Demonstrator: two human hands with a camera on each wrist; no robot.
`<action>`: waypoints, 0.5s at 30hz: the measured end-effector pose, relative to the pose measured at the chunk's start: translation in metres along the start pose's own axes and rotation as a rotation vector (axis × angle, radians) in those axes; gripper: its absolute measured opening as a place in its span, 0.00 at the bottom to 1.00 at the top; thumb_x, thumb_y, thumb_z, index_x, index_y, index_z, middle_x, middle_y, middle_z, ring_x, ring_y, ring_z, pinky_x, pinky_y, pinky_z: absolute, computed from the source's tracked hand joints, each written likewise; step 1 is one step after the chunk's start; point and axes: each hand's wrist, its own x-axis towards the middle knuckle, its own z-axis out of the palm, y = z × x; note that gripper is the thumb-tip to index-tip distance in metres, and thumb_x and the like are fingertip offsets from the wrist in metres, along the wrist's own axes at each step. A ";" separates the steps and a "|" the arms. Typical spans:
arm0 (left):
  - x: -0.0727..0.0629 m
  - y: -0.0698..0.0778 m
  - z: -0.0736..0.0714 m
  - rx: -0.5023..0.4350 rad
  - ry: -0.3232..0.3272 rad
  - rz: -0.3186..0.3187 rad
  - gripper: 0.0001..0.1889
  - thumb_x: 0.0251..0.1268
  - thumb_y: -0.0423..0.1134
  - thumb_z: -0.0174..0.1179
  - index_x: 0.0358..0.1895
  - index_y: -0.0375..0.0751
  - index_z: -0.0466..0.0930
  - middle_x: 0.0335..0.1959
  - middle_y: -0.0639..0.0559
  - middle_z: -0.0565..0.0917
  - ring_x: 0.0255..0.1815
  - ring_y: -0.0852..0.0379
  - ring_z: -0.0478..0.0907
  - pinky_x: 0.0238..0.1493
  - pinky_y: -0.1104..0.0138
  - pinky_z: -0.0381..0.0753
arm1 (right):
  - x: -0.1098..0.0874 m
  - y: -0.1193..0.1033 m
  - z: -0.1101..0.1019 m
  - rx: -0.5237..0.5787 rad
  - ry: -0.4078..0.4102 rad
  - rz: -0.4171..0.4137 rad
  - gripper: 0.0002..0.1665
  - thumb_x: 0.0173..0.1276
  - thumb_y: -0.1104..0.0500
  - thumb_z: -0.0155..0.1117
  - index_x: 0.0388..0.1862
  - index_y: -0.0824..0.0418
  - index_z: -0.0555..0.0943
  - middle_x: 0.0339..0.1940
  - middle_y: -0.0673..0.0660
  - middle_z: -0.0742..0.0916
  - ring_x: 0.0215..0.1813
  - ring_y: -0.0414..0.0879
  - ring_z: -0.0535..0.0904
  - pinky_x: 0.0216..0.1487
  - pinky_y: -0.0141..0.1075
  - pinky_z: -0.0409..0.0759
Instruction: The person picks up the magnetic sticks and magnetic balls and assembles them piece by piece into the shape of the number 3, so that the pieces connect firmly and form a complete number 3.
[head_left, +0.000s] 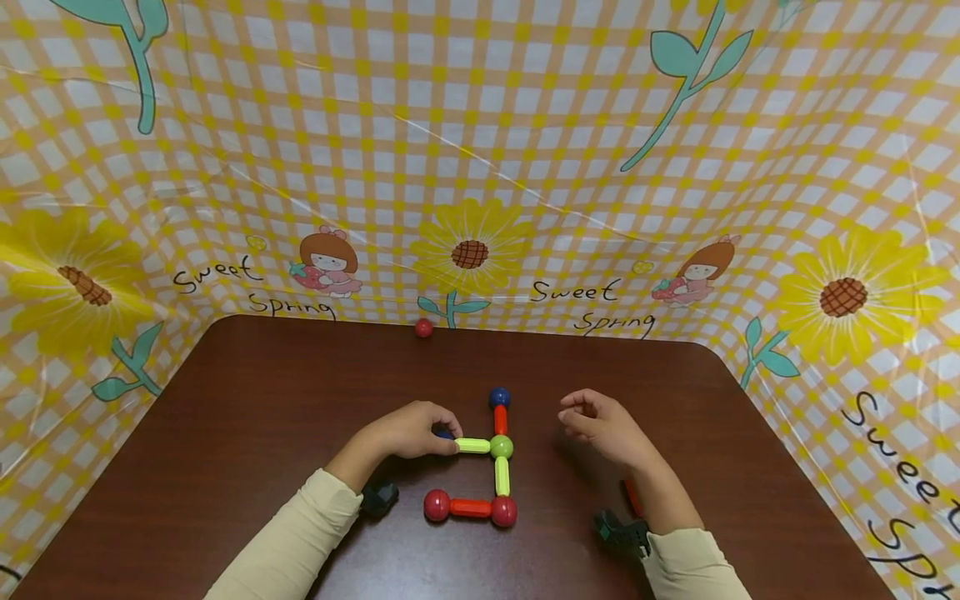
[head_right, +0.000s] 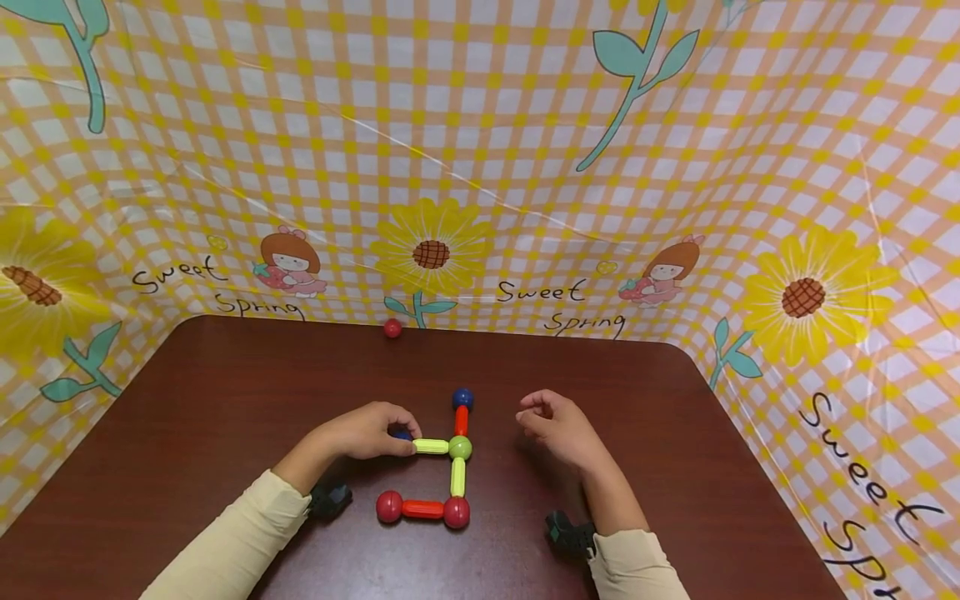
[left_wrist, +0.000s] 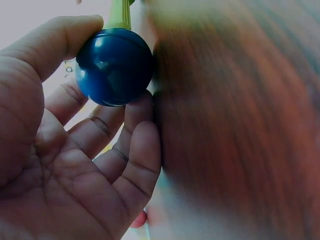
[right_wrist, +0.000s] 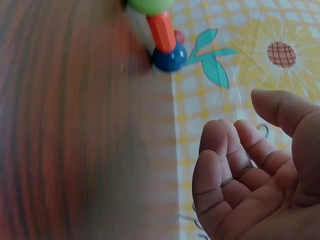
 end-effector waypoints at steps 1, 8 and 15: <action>0.000 0.000 0.000 0.001 0.000 -0.001 0.03 0.63 0.39 0.67 0.37 0.52 0.85 0.33 0.62 0.80 0.36 0.60 0.73 0.41 0.64 0.73 | -0.004 0.002 -0.005 -0.015 -0.001 -0.004 0.20 0.75 0.59 0.59 0.57 0.72 0.73 0.45 0.66 0.84 0.44 0.55 0.81 0.44 0.45 0.80; -0.001 0.003 0.000 -0.007 0.000 0.009 0.02 0.63 0.39 0.67 0.37 0.50 0.85 0.33 0.61 0.80 0.36 0.60 0.73 0.41 0.65 0.73 | -0.036 0.012 -0.031 -0.091 0.000 0.043 0.22 0.73 0.55 0.63 0.57 0.69 0.74 0.42 0.60 0.81 0.40 0.54 0.77 0.39 0.41 0.80; 0.000 0.002 0.000 -0.010 -0.003 0.009 0.02 0.63 0.39 0.67 0.36 0.51 0.85 0.32 0.62 0.80 0.36 0.60 0.73 0.40 0.66 0.73 | -0.063 0.028 -0.051 -0.207 -0.008 0.097 0.20 0.73 0.54 0.63 0.55 0.67 0.75 0.42 0.58 0.82 0.42 0.50 0.76 0.39 0.40 0.77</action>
